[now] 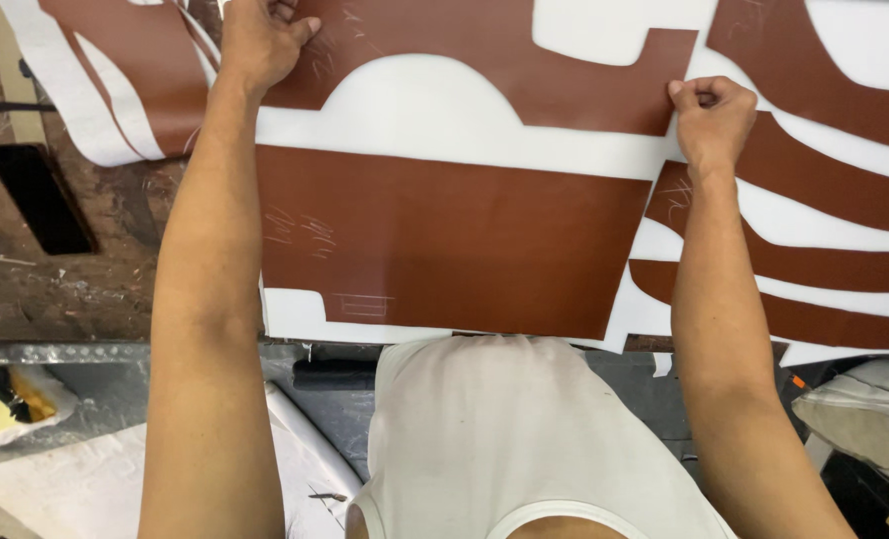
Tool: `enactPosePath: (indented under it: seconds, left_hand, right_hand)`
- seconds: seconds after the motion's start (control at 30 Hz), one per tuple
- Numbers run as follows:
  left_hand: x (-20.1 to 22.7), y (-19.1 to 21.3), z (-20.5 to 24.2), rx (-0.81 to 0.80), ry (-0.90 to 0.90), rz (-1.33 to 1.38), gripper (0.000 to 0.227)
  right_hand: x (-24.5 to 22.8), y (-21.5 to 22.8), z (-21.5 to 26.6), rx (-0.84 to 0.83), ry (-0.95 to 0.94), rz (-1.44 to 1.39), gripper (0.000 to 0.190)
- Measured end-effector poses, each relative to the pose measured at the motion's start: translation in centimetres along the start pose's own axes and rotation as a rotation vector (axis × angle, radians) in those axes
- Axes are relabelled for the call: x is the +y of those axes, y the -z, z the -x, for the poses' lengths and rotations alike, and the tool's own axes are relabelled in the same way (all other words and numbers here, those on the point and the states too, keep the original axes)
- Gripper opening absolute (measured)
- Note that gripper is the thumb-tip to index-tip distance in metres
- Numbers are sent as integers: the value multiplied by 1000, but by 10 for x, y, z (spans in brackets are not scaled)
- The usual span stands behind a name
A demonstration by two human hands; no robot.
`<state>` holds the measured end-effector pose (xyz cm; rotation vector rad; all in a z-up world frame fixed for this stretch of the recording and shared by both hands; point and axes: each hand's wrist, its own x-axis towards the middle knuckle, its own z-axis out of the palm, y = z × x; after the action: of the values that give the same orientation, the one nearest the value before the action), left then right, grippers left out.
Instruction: The person organizes brown fabric pieces on a white surface, moving them from the side of the workspace and flattening them by hand.
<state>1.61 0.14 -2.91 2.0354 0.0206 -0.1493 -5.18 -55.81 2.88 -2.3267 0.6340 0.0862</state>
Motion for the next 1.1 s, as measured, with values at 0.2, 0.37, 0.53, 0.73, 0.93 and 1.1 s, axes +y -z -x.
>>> enactPosePath:
  seconds: [0.2, 0.37, 0.53, 0.73, 0.93, 1.1]
  left_hand:
    - [5, 5, 9, -4, 73, -39, 28]
    - [13, 28, 19, -18, 374, -3, 25]
    - [18, 25, 33, -116, 282, -78, 17]
    - [11, 10, 47, -33, 196, -268, 26]
    - [85, -39, 55, -83, -141, -407, 82]
    - [200, -124, 69, -289, -827, -346, 64]
  right_hand:
    - [-7, 10, 14, -45, 51, -54, 12]
    - [-7, 31, 28, -100, -23, -200, 7]
    - [1, 20, 40, -115, -85, -64, 4]
    - [6, 3, 52, -83, -29, -79, 15]
    - [-55, 9, 95, -75, 373, -39, 18]
    - [-127, 42, 154, -241, 748, -250, 10]
